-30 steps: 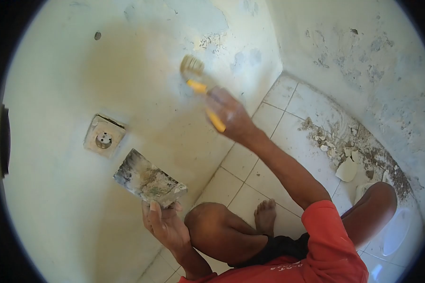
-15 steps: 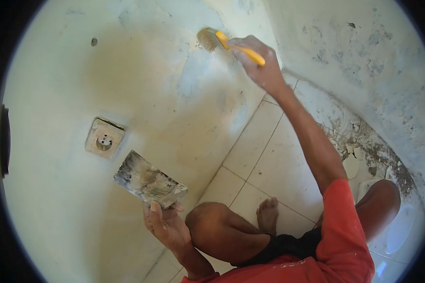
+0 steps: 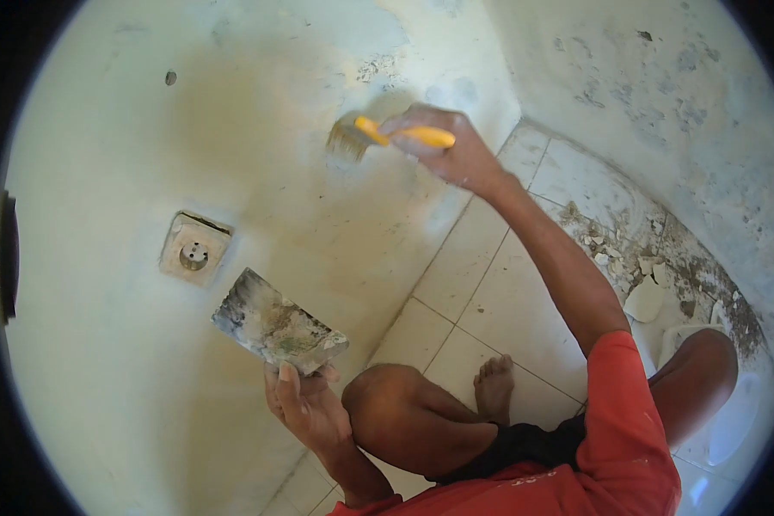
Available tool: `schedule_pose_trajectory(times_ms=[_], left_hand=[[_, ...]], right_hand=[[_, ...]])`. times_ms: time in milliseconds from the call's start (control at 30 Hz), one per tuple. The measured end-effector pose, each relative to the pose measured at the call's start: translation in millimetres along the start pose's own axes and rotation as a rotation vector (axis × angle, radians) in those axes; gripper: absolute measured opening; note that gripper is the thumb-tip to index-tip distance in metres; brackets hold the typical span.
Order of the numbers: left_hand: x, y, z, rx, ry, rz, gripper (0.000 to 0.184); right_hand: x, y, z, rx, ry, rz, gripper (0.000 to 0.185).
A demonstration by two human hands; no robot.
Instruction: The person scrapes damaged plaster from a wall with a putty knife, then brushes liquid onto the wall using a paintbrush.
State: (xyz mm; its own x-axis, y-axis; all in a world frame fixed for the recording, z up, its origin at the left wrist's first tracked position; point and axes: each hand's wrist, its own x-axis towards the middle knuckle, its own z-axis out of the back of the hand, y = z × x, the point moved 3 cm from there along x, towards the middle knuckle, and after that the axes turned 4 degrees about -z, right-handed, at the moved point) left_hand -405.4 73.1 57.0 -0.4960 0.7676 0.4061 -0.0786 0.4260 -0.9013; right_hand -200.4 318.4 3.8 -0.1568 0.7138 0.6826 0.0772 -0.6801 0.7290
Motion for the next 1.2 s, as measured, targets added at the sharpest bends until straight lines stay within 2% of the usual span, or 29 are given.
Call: schedule_pose_trajectory(times_ms=[67, 100, 167, 200, 267, 300, 367, 433, 467, 533, 567, 633, 700, 767, 800, 867, 900, 967, 1000, 1067, 1100, 1167, 1200], left_hand=[[1, 1, 4, -0.005, -0.01, -0.02, 0.027], [1, 1, 7, -0.01, -0.013, -0.037, 0.027], [0, -1, 9, -0.01, -0.012, -0.027, 0.026], [-1, -2, 9, -0.012, -0.011, -0.024, 0.026], [-2, -6, 9, -0.01, 0.013, -0.018, 0.026], [-2, -7, 9, -0.013, 0.039, -0.006, 0.026], [-1, -2, 11, -0.013, 0.033, -0.012, 0.027], [-1, -2, 10, -0.012, 0.046, -0.018, 0.027], [-1, -2, 7, -0.009, 0.008, -0.012, 0.028], [-2, -1, 7, -0.001, -0.003, 0.0, 0.029], [-3, 0, 9, 0.018, -0.021, -0.007, 0.031], [-6, 1, 14, 0.039, -0.026, -0.01, 0.032], [-6, 0, 19, 0.082, 0.002, -0.058, 0.033], [-7, -4, 19, 0.099, -0.007, -0.071, 0.033], [-8, -6, 20, 0.115, -0.026, -0.08, 0.033], [-8, -9, 20, 0.128, -0.051, -0.09, 0.033], [-9, -10, 20, 0.14, -0.079, -0.093, 0.033], [-9, -8, 24, 0.141, -0.048, -0.091, 0.034], [-9, -7, 23, 0.138, -0.025, -0.094, 0.034], [-8, -4, 17, 0.123, -0.012, -0.094, 0.034], [-7, -4, 15, 0.112, -0.002, -0.091, 0.034], [-6, -2, 9, 0.099, 0.005, -0.078, 0.034], [-6, -1, 7, 0.1, 0.012, -0.061, 0.034]], right_hand=[[4, 5, 7, -0.081, -0.125, -0.117, 0.021], [1, 3, 6, -0.081, -0.122, -0.12, 0.021], [-7, 2, 8, -0.237, -0.319, 0.009, 0.022], [-9, 0, 4, -0.234, -0.317, 0.012, 0.022], [-18, -4, -3, -0.35, -0.49, -0.063, 0.024], [-27, -16, -18, -0.33, -0.429, 0.096, 0.029], [-55, -15, -68, -0.61, -0.321, 0.423, 0.033], [-71, 17, -89, -0.415, -0.181, 0.25, 0.03], [-68, 27, -82, -0.425, -0.194, 0.253, 0.03], [-66, 36, -73, -0.034, -0.001, 0.177, 0.026], [-62, 31, -65, -0.044, -0.022, 0.173, 0.026], [-45, -4, -36, 0.31, -0.176, -0.172, 0.022], [-40, -41, -9, 0.451, -0.363, -0.29, 0.024], [-47, -78, 18, 0.404, -0.519, -0.441, 0.025], [-52, -89, 29, 0.405, -0.52, -0.439, 0.025], [-62, -108, 50, 0.283, -0.72, -0.428, 0.026], [-59, -120, 48, 0.284, -0.72, -0.427, 0.026], [-58, -125, 46, -0.203, -0.789, -0.243, 0.027], [-57, -126, 39, -0.205, -0.792, -0.242, 0.027], [-51, -98, -1, -0.523, -0.415, -0.068, 0.028], [-60, -83, -5, -0.525, -0.417, -0.069, 0.028], [-67, -56, -7, -0.236, -0.145, -0.128, 0.026], [-69, -56, 0, -0.239, -0.147, -0.132, 0.026]])
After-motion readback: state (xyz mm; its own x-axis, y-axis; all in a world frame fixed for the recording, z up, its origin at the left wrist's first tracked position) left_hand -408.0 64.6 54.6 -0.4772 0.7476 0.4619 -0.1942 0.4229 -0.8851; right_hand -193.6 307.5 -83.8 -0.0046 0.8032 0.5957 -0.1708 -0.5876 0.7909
